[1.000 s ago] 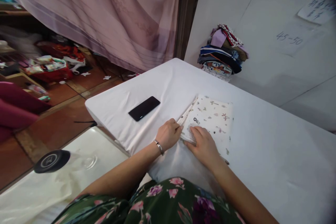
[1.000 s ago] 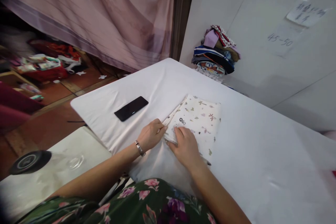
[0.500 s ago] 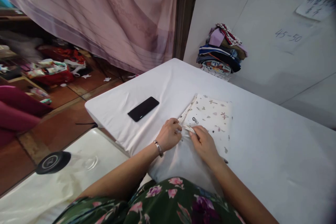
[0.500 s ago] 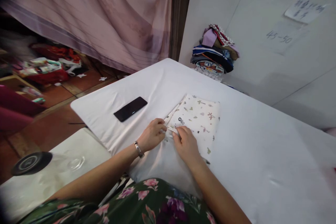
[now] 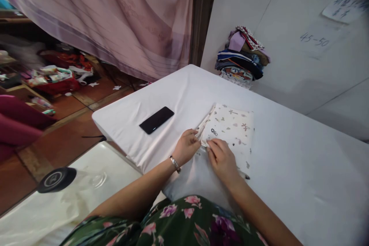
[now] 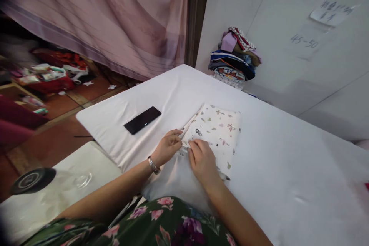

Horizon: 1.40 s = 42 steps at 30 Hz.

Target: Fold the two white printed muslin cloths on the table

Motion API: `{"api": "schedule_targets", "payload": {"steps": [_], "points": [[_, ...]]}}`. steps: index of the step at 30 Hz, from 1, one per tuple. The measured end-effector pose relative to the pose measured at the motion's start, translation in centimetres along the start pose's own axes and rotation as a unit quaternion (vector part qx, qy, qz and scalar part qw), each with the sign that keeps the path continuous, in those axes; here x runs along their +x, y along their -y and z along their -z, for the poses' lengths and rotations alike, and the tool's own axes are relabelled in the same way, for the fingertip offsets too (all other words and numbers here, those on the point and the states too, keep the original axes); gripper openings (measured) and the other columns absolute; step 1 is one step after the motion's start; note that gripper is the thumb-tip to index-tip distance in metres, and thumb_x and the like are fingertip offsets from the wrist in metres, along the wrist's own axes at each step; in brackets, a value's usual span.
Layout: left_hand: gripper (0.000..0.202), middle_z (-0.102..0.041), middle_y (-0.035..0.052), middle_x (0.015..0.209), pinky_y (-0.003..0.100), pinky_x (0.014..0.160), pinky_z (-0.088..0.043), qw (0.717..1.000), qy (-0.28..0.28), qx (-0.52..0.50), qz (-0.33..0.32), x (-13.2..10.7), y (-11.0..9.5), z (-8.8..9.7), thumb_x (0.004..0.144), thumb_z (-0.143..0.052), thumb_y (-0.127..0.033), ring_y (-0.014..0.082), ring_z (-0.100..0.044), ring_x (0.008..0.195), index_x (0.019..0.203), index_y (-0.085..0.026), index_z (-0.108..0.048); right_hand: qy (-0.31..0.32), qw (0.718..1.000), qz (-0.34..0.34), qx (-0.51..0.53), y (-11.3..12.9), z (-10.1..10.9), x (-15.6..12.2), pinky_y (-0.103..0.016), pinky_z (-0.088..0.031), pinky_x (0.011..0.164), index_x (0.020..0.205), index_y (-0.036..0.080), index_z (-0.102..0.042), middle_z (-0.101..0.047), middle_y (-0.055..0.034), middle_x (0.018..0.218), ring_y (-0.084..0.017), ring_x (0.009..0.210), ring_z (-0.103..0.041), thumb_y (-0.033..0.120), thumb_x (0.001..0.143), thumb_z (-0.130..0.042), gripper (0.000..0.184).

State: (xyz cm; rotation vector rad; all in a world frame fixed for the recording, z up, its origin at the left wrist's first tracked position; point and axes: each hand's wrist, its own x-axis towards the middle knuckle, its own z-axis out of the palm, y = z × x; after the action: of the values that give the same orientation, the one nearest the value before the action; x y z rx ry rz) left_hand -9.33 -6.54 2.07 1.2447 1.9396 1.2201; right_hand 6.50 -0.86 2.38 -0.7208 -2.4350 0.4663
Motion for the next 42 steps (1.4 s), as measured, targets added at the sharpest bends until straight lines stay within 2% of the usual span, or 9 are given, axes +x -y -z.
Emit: {"api": "schedule_targets", "payload": {"steps": [5,10,15,19,25,29,31,35,42], "points": [[0.021,-0.059,0.0077,0.111,0.031,0.098,-0.038,0.998,0.008,-0.058,0.016,-0.1,-0.3,0.0,0.075,-0.055,-0.026,0.0206,-0.051,0.112,0.058,-0.017,-0.062,0.054,0.998,0.019,-0.041,0.1,-0.8,-0.1,-0.040,-0.043,0.082,0.108,0.015,-0.057,-0.056,-0.0123,0.103,-0.026,0.096,-0.050,0.034,0.085,-0.049,0.031],[0.028,-0.055,0.0071,0.120,0.032,0.095,-0.040,0.996,0.008,-0.093,0.018,0.3,0.5,0.2,0.080,-0.051,-0.040,0.0200,-0.053,0.108,0.074,-0.018,-0.067,0.014,0.992,-0.086,0.091,-0.5,0.0,0.8,-0.030,-0.043,0.072,0.088,0.017,-0.060,-0.058,-0.0050,0.084,-0.018,0.080,-0.052,0.031,0.088,-0.043,0.021],[0.040,-0.062,0.0066,0.101,0.030,0.072,-0.046,0.997,-0.016,-0.012,0.077,0.8,1.8,0.7,0.076,-0.055,-0.042,0.0163,-0.059,0.078,0.108,-0.017,-0.057,-0.060,0.931,-0.256,0.255,-1.0,1.6,1.7,-0.024,-0.039,0.058,0.087,0.017,-0.062,-0.057,0.0003,0.071,-0.014,0.065,-0.049,0.044,0.083,-0.052,0.029],[0.038,-0.062,0.0010,0.079,0.027,0.063,-0.042,0.994,0.024,0.059,0.090,0.9,1.7,1.1,0.074,-0.056,-0.041,0.0159,-0.058,0.070,0.105,-0.019,-0.057,-0.131,0.891,-0.290,0.324,-0.9,2.7,2.1,-0.025,-0.041,0.062,0.092,0.016,-0.063,-0.059,-0.0008,0.073,-0.016,0.071,-0.052,0.046,0.081,-0.053,0.033],[0.030,-0.058,-0.0017,0.073,0.025,0.061,-0.039,0.996,-0.016,0.082,0.035,0.5,0.2,1.3,0.075,-0.055,-0.034,0.0134,-0.054,0.066,0.102,-0.021,-0.058,-0.188,0.932,-0.214,0.224,0.7,3.8,3.3,-0.025,-0.040,0.065,0.083,0.018,-0.060,-0.055,0.0007,0.074,-0.013,0.071,-0.049,0.040,0.085,-0.051,0.024],[0.025,-0.056,-0.0024,0.067,0.025,0.060,-0.042,0.997,-0.003,-0.061,0.043,0.5,-0.1,0.6,0.074,-0.056,-0.028,0.0118,-0.053,0.062,0.098,-0.018,-0.056,-0.057,0.987,-0.079,0.125,1.0,1.0,3.3,-0.027,-0.042,0.070,0.087,0.019,-0.060,-0.057,-0.0025,0.083,-0.016,0.078,-0.052,0.032,0.087,-0.046,0.019],[0.024,-0.057,-0.0015,0.067,0.024,0.058,-0.044,0.976,0.025,-0.191,0.103,0.5,0.1,0.3,0.073,-0.057,-0.025,0.0110,-0.055,0.060,0.095,-0.016,-0.054,-0.001,0.995,-0.041,0.088,0.9,-0.6,3.0,-0.029,-0.043,0.076,0.091,0.020,-0.060,-0.058,-0.0044,0.088,-0.018,0.085,-0.054,0.028,0.088,-0.044,0.018],[0.031,-0.059,0.0015,0.075,0.024,0.059,-0.048,0.912,0.031,-0.370,0.175,0.6,0.3,0.2,0.070,-0.065,-0.025,0.0115,-0.058,0.065,0.096,-0.015,-0.052,0.001,0.999,-0.027,0.024,0.8,-1.6,2.6,-0.030,-0.043,0.081,0.099,0.020,-0.059,-0.059,-0.0056,0.093,-0.019,0.090,-0.053,0.025,0.090,-0.041,0.020],[0.033,-0.059,0.0047,0.081,0.026,0.061,-0.052,0.875,0.029,-0.438,0.205,0.3,0.0,0.4,0.074,-0.065,-0.032,0.0117,-0.059,0.066,0.098,-0.014,-0.052,0.024,0.996,0.020,-0.079,0.7,-1.8,2.3,-0.034,-0.044,0.080,0.106,0.016,-0.057,-0.057,-0.0089,0.096,-0.021,0.093,-0.052,0.025,0.091,-0.040,0.025]]}}
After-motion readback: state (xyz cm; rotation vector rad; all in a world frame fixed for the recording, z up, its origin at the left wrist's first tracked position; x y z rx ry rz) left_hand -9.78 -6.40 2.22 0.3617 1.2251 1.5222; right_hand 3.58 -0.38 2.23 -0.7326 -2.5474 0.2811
